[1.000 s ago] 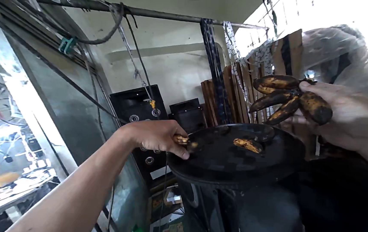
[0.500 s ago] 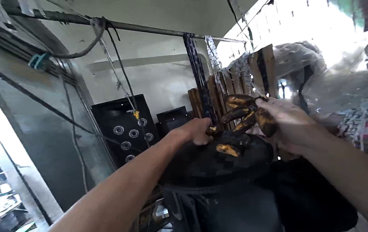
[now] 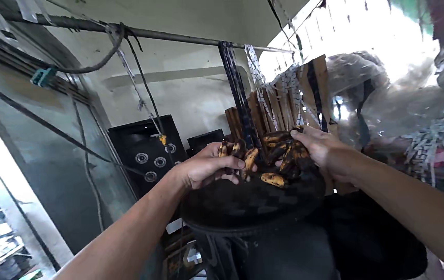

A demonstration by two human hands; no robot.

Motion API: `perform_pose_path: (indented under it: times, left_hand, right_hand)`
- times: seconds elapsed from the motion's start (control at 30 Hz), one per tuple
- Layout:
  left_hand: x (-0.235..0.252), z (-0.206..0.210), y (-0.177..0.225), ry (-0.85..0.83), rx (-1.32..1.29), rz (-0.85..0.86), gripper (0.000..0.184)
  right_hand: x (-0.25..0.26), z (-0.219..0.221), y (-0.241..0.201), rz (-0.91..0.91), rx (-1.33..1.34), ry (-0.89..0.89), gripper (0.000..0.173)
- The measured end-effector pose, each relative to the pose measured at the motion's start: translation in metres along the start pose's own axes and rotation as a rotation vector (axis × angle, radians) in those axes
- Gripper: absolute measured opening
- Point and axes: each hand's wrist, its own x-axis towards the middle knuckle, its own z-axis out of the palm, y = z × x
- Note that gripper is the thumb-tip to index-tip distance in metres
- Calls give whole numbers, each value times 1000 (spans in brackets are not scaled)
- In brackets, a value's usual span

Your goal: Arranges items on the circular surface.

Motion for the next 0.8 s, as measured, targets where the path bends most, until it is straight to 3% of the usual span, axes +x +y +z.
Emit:
perform_pose_path:
  times: [0.17,0.33,0.53,0.73,0.8]
  left_hand:
    - [3,0,-6,-55,-70,-5,29]
    - [2,11,-2,-32,215,28,43]
    - [3,18,-3,-48,451,142,32]
    - [5,23,5,-73,592,162,29]
    - [3,22,6,-88,599,163,28]
  right_hand:
    - [6,-2,-5,-45,-174,-122,46]
    - [1,6,-10,-69,-229,-177,53]
    - [4,9,-4,-72,-156,-150,45]
    - [8,11,0,-129,-202,-179,54]
    - [9,10,3,-197,-224,-216,65]
